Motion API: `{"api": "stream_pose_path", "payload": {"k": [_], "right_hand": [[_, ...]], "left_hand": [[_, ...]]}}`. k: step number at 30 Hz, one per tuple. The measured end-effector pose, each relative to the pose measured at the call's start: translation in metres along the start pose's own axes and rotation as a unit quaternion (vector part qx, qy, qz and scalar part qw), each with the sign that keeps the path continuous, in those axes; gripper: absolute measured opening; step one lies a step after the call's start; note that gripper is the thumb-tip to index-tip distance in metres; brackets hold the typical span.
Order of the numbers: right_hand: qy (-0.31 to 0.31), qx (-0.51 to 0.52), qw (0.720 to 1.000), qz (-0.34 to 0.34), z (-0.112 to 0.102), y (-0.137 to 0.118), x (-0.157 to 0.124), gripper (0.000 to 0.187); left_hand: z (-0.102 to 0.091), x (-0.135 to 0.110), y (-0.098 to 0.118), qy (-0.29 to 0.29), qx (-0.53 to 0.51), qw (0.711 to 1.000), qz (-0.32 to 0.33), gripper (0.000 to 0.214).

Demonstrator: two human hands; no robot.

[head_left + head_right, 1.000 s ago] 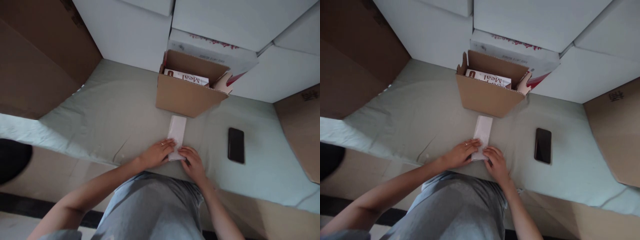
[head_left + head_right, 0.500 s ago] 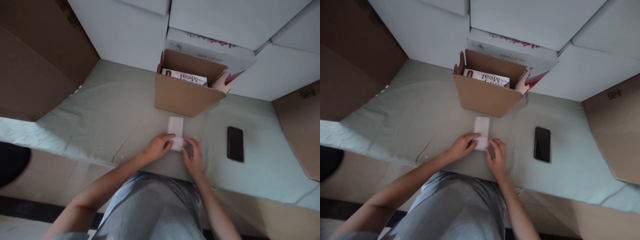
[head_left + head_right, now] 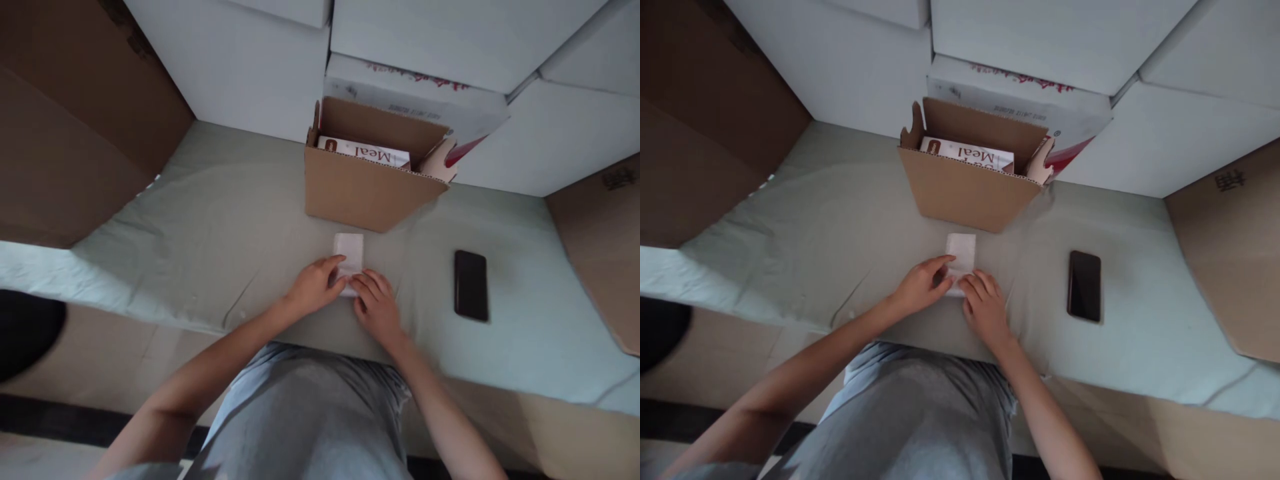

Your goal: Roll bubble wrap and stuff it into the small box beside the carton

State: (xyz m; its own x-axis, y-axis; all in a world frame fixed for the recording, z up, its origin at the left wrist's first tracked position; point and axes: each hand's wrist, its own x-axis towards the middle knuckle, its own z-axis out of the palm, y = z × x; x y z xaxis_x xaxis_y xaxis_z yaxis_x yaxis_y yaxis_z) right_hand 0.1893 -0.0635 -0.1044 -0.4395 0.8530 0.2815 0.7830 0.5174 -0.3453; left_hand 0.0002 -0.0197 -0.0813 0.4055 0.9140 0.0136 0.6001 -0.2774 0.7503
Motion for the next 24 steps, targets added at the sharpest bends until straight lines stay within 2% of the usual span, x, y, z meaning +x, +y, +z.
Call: {"api": "stream_pose_path", "payload": {"k": [2,4,7,9,13,15,17,21,24], "right_hand": [[0.003,0.021,1.0,-0.006,-0.006,0.001,0.002,0.036],[0.006,0.058,0.998,-0.012,-0.013,0.001,0.001,0.036],[0.005,0.112,0.994,-0.014,-0.02,0.0,-0.005,0.04],[0.004,0.133,0.991,-0.009,-0.021,-0.001,-0.01,0.044],[0.021,0.172,0.984,0.049,-0.018,-0.002,-0.015,0.044],[0.039,0.19,0.977,0.086,-0.016,-0.003,-0.015,0.043],[0.061,0.182,0.977,0.097,-0.015,-0.003,-0.013,0.044],[0.067,0.099,0.991,0.052,-0.015,-0.003,-0.012,0.05],[0.041,0.043,0.998,0.004,-0.012,0.0,-0.01,0.055]], "left_hand": [[-0.005,-0.01,0.0,0.024,0.03,0.995,0.089,0.045],[-0.007,-0.021,0.001,-0.009,0.052,0.982,0.183,0.048],[-0.001,-0.035,-0.001,-0.071,0.063,0.968,0.23,0.05],[0.008,-0.042,-0.004,-0.067,0.042,0.974,0.213,0.045],[0.023,-0.043,-0.008,0.007,-0.028,0.99,0.137,0.036],[0.023,-0.037,-0.007,0.021,-0.056,0.994,0.09,0.037],[0.018,-0.028,-0.003,0.01,-0.075,0.996,0.037,0.038],[0.008,-0.01,0.007,-0.018,-0.067,0.995,-0.065,0.039],[0.009,0.001,0.012,-0.008,-0.044,0.992,-0.114,0.036]]}}
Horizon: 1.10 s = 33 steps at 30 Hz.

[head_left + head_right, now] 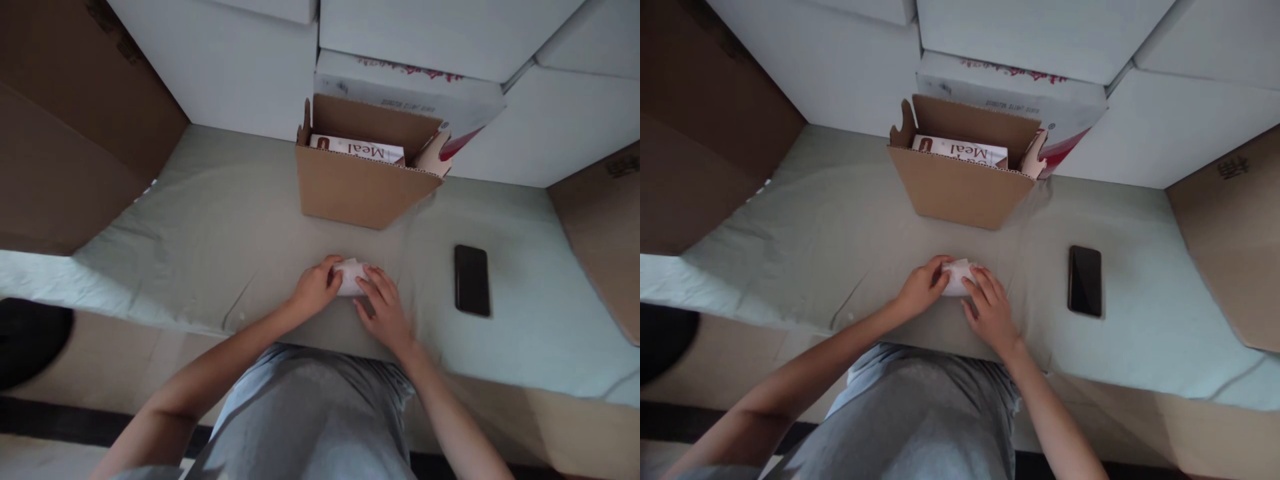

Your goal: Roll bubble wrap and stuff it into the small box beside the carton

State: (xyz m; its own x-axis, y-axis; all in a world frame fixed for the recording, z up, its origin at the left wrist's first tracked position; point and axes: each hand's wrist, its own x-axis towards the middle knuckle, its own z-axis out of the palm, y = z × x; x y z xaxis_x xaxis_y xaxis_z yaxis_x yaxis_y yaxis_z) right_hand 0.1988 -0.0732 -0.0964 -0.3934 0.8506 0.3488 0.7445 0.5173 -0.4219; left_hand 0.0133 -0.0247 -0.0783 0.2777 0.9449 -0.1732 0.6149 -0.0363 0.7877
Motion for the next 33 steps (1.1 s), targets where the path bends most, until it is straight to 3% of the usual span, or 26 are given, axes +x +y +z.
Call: {"api": "stream_pose_path", "payload": {"k": [3,6,9,11,15,19,22,25,27,30,33], "right_hand": [[-0.042,-0.031,0.999,-0.005,0.004,0.003,0.003,0.055],[-0.062,-0.032,0.997,0.017,0.006,0.007,0.009,0.051],[-0.057,-0.01,0.998,0.04,0.006,0.011,0.013,0.049],[-0.045,0.01,0.998,0.052,0.007,0.014,0.014,0.05],[-0.014,0.042,0.996,0.073,0.012,0.013,0.012,0.047],[0.011,0.092,0.99,0.103,0.017,0.001,0.007,0.045],[0.009,0.153,0.984,0.096,0.012,-0.006,0.003,0.041],[0.049,0.19,0.973,0.12,0.002,-0.006,0.0,0.037],[0.059,0.214,0.963,0.153,-0.007,-0.002,0.001,0.05],[-0.037,0.276,0.946,0.168,-0.019,0.002,0.005,0.065],[-0.114,0.303,0.931,0.166,-0.031,0.002,0.011,0.045]], "left_hand": [[0.002,0.008,0.002,0.004,0.013,1.0,-0.024,0.031],[-0.004,0.013,0.005,-0.014,0.028,0.999,-0.008,0.028],[-0.021,0.012,0.009,0.033,0.067,0.997,0.016,0.029],[-0.031,0.008,0.01,0.054,0.078,0.995,-0.009,0.032],[-0.027,-0.002,0.007,0.0,0.025,0.998,-0.056,0.049],[0.002,-0.008,0.008,0.071,-0.05,0.996,0.025,0.073],[0.014,-0.009,0.012,0.111,-0.073,0.988,0.079,0.063],[0.009,-0.012,0.017,0.087,-0.085,0.987,0.109,0.054],[0.002,-0.014,0.02,0.054,-0.104,0.984,0.133,0.053],[-0.007,-0.019,0.025,0.003,-0.121,0.976,0.18,0.051],[-0.015,-0.022,0.031,-0.041,-0.109,0.971,0.209,0.048]]}}
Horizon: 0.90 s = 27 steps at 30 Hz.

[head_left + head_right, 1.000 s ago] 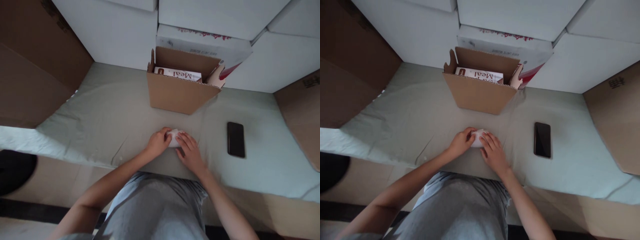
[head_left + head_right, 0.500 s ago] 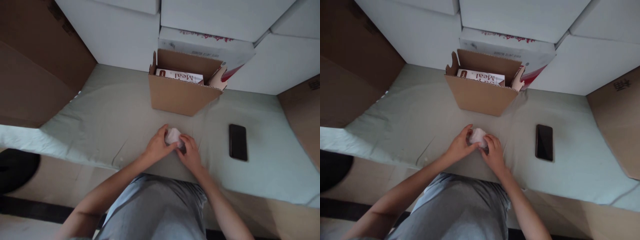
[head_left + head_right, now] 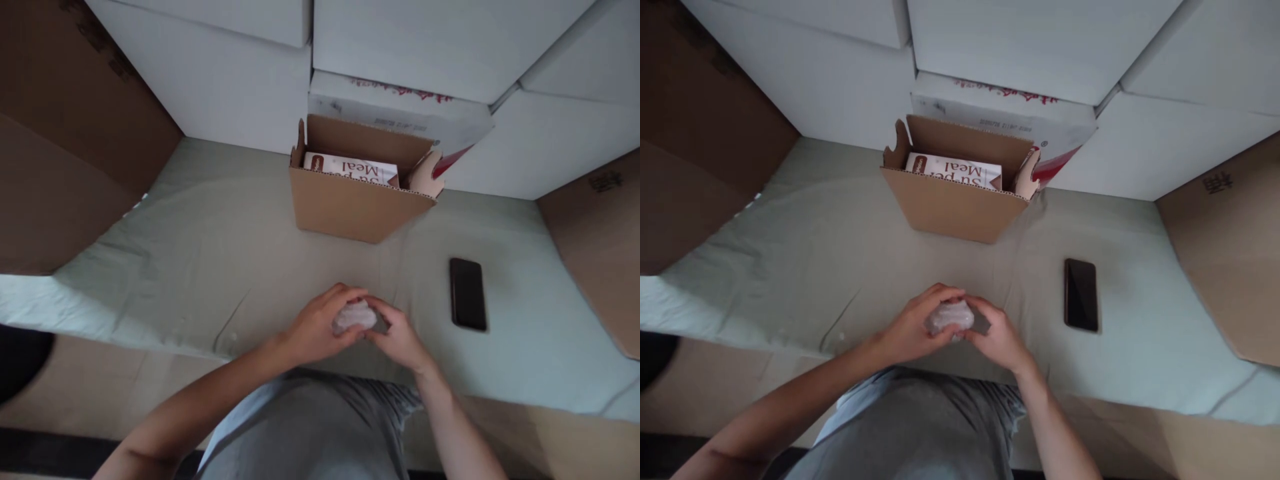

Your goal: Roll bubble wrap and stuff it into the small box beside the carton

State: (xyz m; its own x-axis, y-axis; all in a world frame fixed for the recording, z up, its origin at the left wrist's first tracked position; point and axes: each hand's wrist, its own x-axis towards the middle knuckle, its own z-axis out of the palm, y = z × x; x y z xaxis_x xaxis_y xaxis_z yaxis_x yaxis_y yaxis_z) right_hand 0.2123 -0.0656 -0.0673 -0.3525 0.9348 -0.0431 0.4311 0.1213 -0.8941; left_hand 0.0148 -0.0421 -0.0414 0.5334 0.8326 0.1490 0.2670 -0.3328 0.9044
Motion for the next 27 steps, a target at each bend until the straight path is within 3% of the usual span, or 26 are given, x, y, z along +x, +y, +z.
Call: {"api": "stream_pose_path", "payload": {"k": [4,8,11,13,14,17,19,22,27], "right_hand": [[0.026,-0.024,0.999,-0.013,-0.024,-0.012,0.004,0.023],[0.221,-0.032,0.974,-0.037,-0.078,-0.025,0.016,0.022],[0.385,-0.049,0.918,-0.081,-0.123,-0.049,0.041,0.025],[0.432,-0.097,0.885,-0.142,-0.147,-0.072,0.064,0.033],[0.421,-0.13,0.881,-0.171,-0.157,-0.084,0.077,0.036],[0.283,-0.253,0.898,-0.225,-0.177,-0.112,0.115,0.029],[0.183,-0.333,0.887,-0.261,-0.185,-0.122,0.135,0.025],[0.067,-0.457,0.839,-0.287,-0.191,-0.124,0.154,0.028],[-0.053,-0.63,0.732,-0.253,-0.188,-0.12,0.167,0.026]], "left_hand": [[-0.021,0.006,0.015,-0.029,0.058,0.996,0.058,0.053],[-0.064,0.037,0.037,0.03,0.167,0.974,0.152,0.045],[-0.095,0.077,0.051,0.03,0.264,0.948,0.173,0.04],[-0.107,0.105,0.056,0.007,0.317,0.934,0.166,0.042],[-0.111,0.117,0.056,-0.003,0.337,0.927,0.161,0.045],[-0.114,0.143,0.053,-0.033,0.374,0.916,0.144,0.052],[-0.114,0.152,0.05,-0.052,0.382,0.914,0.125,0.053],[-0.115,0.154,0.046,-0.065,0.39,0.915,0.085,0.05],[-0.118,0.15,0.047,-0.077,0.396,0.913,0.064,0.04]]}}
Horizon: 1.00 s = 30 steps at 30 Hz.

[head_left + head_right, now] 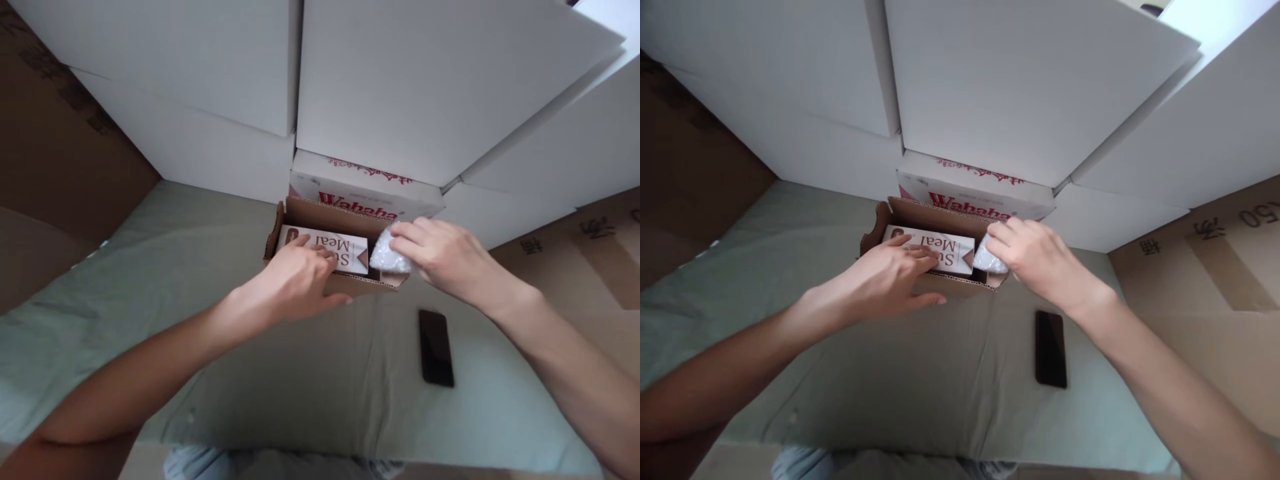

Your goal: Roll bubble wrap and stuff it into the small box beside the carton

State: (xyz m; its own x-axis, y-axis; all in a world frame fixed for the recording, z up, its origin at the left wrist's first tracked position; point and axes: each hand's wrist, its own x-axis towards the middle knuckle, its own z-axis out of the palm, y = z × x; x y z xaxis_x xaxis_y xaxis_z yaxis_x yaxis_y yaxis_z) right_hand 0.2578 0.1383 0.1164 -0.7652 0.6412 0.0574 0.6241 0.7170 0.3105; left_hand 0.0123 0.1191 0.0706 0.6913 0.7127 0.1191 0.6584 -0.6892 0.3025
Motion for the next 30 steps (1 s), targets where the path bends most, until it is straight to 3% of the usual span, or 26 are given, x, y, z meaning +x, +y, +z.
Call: {"api": "stream_pose_path", "payload": {"k": [7,10,13,22,24,26,28,30], "right_hand": [[-0.097,-0.019,0.995,-0.006,0.01,-0.021,0.015,0.026],[-0.122,0.063,0.99,-0.012,0.014,-0.018,0.015,0.036],[-0.146,0.139,0.979,-0.009,0.015,-0.013,0.016,0.034],[-0.173,0.103,0.979,0.025,0.026,-0.028,0.024,0.019],[-0.143,0.114,0.983,0.001,0.025,-0.025,0.021,0.019],[-0.073,0.141,0.987,-0.003,0.022,-0.02,0.012,0.025],[0.046,0.184,0.981,0.048,0.021,-0.017,-0.002,0.032],[0.184,0.236,0.941,0.156,0.029,-0.021,-0.022,0.035]], "left_hand": [[0.001,-0.004,0.0,-0.022,0.038,0.999,-0.004,0.033],[0.004,-0.006,0.001,-0.024,0.036,0.999,-0.002,0.029],[0.006,-0.008,0.002,-0.014,0.031,0.999,0.004,0.027],[0.008,-0.006,0.004,-0.017,0.047,0.999,-0.002,0.029],[0.006,-0.005,0.006,-0.006,0.044,0.999,0.004,0.028],[0.002,-0.007,0.006,0.04,0.026,0.999,0.023,0.027],[-0.002,-0.016,0.003,0.137,-0.013,0.99,0.033,0.027],[0.001,-0.031,-0.005,0.271,-0.072,0.96,-0.001,0.037]]}}
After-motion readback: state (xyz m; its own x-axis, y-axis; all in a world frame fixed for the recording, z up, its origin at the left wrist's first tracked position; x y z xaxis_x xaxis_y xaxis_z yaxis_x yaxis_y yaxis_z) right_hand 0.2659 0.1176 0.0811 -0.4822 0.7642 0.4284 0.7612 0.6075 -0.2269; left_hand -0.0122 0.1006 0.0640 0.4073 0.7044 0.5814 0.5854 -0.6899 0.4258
